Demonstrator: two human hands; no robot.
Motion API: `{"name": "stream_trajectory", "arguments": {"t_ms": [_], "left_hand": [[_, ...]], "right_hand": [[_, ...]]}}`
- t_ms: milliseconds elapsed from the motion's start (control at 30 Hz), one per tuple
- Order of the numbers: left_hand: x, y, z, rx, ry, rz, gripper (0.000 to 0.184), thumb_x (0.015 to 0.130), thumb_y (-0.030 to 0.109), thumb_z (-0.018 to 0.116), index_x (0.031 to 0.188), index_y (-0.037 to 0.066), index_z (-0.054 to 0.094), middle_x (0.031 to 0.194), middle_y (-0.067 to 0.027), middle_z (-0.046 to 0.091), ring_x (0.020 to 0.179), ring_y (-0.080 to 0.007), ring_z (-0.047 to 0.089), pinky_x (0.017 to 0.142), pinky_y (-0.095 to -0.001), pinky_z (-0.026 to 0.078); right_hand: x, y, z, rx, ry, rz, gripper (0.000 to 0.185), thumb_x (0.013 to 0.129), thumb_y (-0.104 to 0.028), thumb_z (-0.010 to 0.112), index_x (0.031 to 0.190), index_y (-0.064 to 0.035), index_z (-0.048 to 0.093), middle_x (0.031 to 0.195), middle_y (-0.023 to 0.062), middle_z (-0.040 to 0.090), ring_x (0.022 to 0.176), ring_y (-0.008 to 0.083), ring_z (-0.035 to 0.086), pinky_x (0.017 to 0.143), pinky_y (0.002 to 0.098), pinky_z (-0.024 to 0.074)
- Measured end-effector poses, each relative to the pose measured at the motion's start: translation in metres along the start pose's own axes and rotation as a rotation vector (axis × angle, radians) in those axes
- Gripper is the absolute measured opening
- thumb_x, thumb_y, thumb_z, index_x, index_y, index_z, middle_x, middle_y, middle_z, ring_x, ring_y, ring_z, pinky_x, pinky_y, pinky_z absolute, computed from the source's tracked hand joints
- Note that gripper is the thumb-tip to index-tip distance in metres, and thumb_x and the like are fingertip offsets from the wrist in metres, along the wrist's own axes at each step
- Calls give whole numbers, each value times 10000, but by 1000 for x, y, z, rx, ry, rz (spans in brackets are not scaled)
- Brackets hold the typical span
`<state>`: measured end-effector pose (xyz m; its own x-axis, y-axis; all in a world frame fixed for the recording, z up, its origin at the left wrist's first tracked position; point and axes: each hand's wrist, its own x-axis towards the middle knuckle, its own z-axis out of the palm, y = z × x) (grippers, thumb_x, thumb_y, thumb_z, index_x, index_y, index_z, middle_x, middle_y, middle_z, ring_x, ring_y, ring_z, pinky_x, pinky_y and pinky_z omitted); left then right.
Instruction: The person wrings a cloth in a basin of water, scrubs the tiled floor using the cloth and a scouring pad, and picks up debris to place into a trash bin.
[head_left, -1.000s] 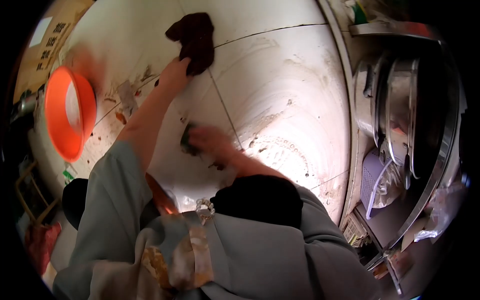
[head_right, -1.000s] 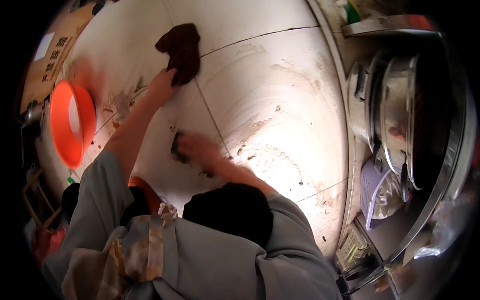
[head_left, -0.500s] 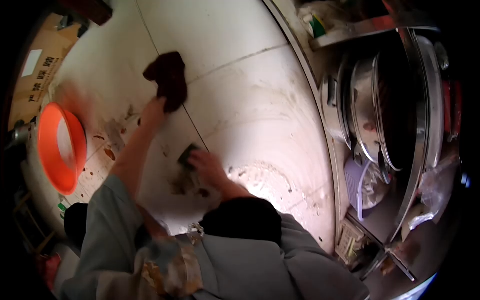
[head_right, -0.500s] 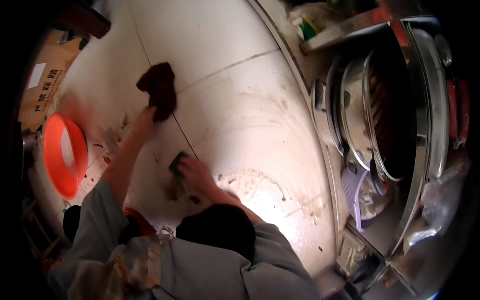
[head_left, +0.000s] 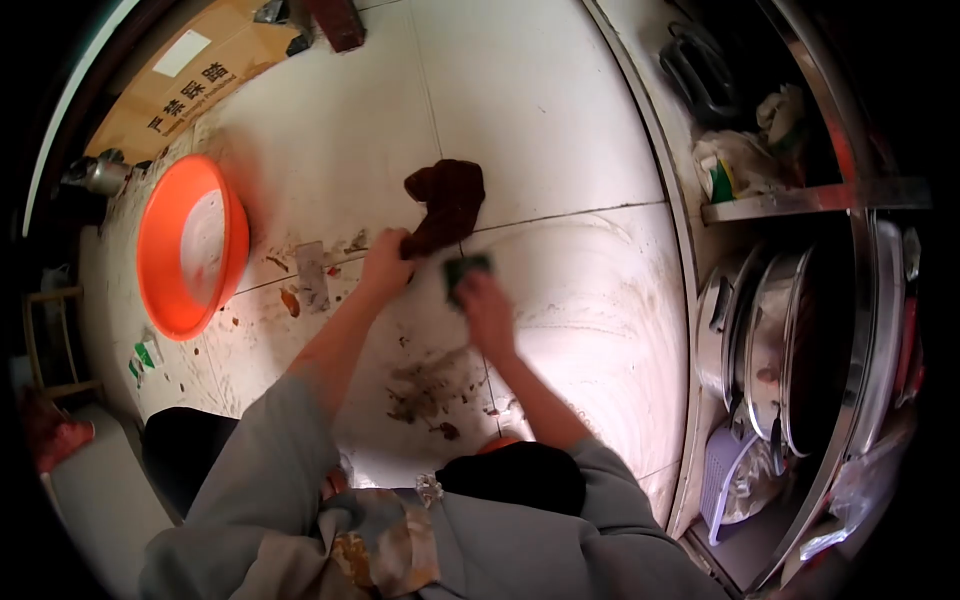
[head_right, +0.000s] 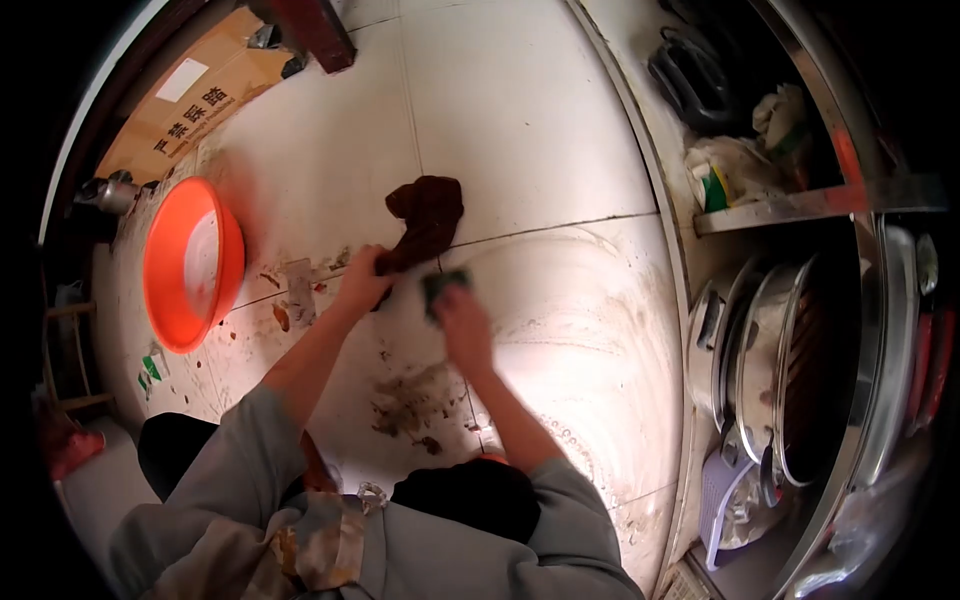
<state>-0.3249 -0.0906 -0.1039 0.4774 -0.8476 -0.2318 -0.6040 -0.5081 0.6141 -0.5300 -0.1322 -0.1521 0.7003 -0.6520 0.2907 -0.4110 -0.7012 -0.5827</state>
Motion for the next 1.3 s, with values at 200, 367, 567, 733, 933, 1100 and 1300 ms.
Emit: {"name": "stream_trajectory", "arguments": {"t_ms": [200,367,567,733,933,1100,1300], "left_hand": [[-28,-3,-102,-1199,526,-213,313,690,12,547,1002,-13,562,907,-79,580,841,-182,560,773,-274,452],[-74,-39,-131,-1325,644,-213,267,770,21,516,1034,-21,526,946,-73,573,872,-154,547,783,-266,449],[-139,-65,-124,-1065,895,-305,266,810,60,496,1070,4,500,991,-62,568,913,-130,537,819,-248,432],[-185,-64,-135,-920,1137,-285,269,815,53,500,1080,7,511,996,-62,573,920,-135,538,855,-246,412],[-240,-84,-172,-842,1369,-244,284,816,80,502,1086,-2,531,1037,-95,588,961,-192,565,880,-309,438],[-247,-78,-185,-886,1468,-258,323,807,46,492,1121,-32,485,1027,-123,577,949,-205,562,868,-314,451],[-254,-76,-198,-888,1532,-195,292,806,33,492,1089,-37,506,1003,-118,584,934,-188,559,868,-297,436]], "right_hand": [[-25,-32,3,294,-280,-123,347,763,-40,496,1084,-137,586,1182,131,528,1144,297,470,954,416,384],[82,87,-37,-55,261,335,462,766,72,471,1220,-9,471,1273,202,442,1189,354,397,1027,423,295],[56,-37,41,300,-312,-85,220,789,-64,468,951,-9,605,1013,171,582,952,340,537,834,404,417],[20,-94,52,437,-528,-482,260,809,-28,495,1024,-87,629,1148,110,562,1074,282,526,915,378,415],[201,-2,90,-17,159,-184,271,822,-10,447,1072,-14,551,1059,170,562,986,320,538,857,400,430],[77,-135,124,789,-706,265,205,903,-148,436,977,-14,573,930,123,608,850,220,563,752,331,434],[98,-133,119,850,-560,-121,312,871,-24,433,1167,11,525,1181,156,544,1111,262,516,986,334,364]]}}
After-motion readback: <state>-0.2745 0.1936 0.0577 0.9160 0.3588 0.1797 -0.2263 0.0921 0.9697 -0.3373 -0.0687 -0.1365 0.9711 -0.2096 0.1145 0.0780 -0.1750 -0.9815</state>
